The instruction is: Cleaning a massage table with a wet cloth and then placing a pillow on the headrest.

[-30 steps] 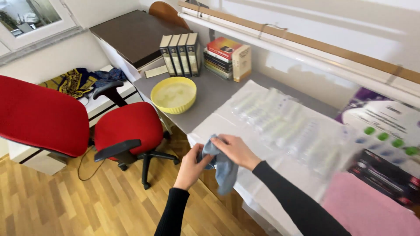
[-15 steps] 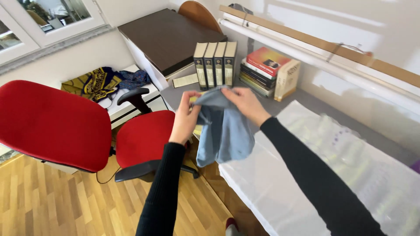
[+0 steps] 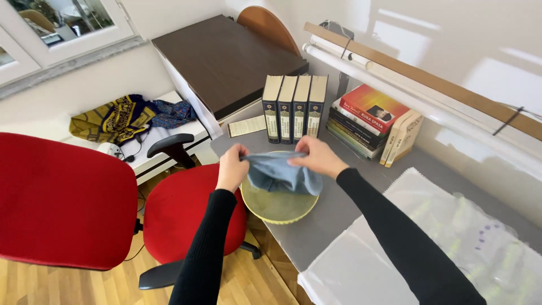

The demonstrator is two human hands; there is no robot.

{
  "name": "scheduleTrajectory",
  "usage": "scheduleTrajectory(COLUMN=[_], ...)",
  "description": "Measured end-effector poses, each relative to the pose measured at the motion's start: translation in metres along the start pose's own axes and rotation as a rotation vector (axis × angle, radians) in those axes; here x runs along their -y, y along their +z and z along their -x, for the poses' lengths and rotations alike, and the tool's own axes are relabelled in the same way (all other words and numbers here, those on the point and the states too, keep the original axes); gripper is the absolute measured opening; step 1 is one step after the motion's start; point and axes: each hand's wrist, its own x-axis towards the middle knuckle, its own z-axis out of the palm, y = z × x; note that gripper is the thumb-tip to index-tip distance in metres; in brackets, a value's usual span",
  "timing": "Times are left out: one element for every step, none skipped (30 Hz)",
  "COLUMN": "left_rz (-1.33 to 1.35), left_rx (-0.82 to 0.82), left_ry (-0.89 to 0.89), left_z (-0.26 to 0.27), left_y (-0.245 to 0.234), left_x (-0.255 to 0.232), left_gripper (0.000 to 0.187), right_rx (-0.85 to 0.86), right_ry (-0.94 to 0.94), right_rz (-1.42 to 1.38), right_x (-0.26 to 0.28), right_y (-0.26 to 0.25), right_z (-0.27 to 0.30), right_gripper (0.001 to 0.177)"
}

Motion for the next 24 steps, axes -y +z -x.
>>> scheduleTrajectory(left_rz=[-0.098,-0.196,-0.195,-0.277,-0.358,-0.358,-0.397,-0.437,-0.441,-0.522,-0.602,-0.606,-0.644,-0.683,-0.690,-0.715,-0.737,-0.741,-0.757,-0.772,-0.778,-0.771,-0.762,-0.767], left_rx=[-0.007,-0.013,-0.007,0.014,0.035,0.042,0.155,0.269,0.281,0.465,0.647,0.656,0.757,0.857,0.872,0.891,0.908,0.921,0.939,0.958,0.971,0.991,1.008,1.017], left_ry=[0.024,0.048,0.049,0.038,0.029,0.033,0.037,0.041,0.051,0.065,0.084,0.100,0.050,0.000,0.016,0.015,0.015,0.030,0.040,0.051,0.063,0.079,0.094,0.105], left_z=[-0.005,-0.009,-0.009,-0.009,-0.010,-0.011,-0.013,-0.015,-0.009,-0.003,0.002,0.000,0.002,0.005,0.005,0.006,0.006,0.003,0.001,-0.001,-0.004,-0.007,-0.011,-0.013], left_y=[0.008,0.015,0.025,0.035,0.045,0.063,0.079,0.096,0.104,0.112,0.119,0.130,0.141,0.151,0.148,0.144,0.142,0.146,0.147,0.149,0.154,0.159,0.165,0.164], left_x=[0.014,0.028,0.035,0.041,0.048,0.061,0.074,0.087,0.089,0.091,0.092,0.101,0.113,0.125,0.122,0.120,0.116,0.118,0.122,0.126,0.133,0.139,0.145,0.144], left_gripper=[0.017,0.016,0.016,0.018,0.021,0.021,0.031,0.042,0.042,0.054,0.066,0.066,0.073,0.086,0.086,0.085,0.084,0.084,0.083,0.084,0.084,0.080,0.077,0.077], right_rx=[0.007,0.016,0.015,-0.005,-0.027,-0.028,0.010,0.049,0.044,0.093,0.139,0.129,0.227,0.326,0.318,0.347,0.376,0.369,0.377,0.385,0.380,0.388,0.394,0.388], right_ry=[-0.055,-0.109,-0.103,-0.100,-0.096,-0.089,-0.015,0.058,0.073,0.098,0.123,0.137,0.188,0.237,0.257,0.311,0.364,0.381,0.408,0.435,0.450,0.460,0.467,0.479], right_rz=[0.182,0.364,0.364,0.607,0.849,0.849,0.850,0.850,0.844,0.860,0.878,0.873,0.869,0.862,0.853,0.826,0.800,0.793,0.798,0.803,0.793,0.795,0.801,0.793], right_x=[-0.010,-0.021,-0.036,-0.052,-0.067,-0.081,-0.094,-0.106,-0.114,-0.121,-0.127,-0.127,-0.129,-0.130,-0.123,-0.116,-0.109,-0.110,-0.109,-0.108,-0.112,-0.115,-0.119,-0.126], right_y=[0.009,0.018,0.035,0.052,0.068,0.085,0.103,0.121,0.135,0.149,0.161,0.167,0.176,0.185,0.189,0.193,0.195,0.198,0.203,0.207,0.212,0.216,0.219,0.223], right_z=[-0.005,-0.010,-0.014,-0.018,-0.023,-0.023,-0.023,-0.023,-0.019,-0.015,-0.013,-0.016,-0.014,-0.012,-0.012,-0.011,-0.011,-0.013,-0.015,-0.017,-0.019,-0.020,-0.022,-0.026], right_gripper=[0.044,0.031,0.031,0.027,0.029,0.029,0.035,0.042,0.042,0.044,0.055,0.055,0.060,0.068,0.068,0.071,0.074,0.074,0.073,0.072,0.072,0.073,0.073,0.073])
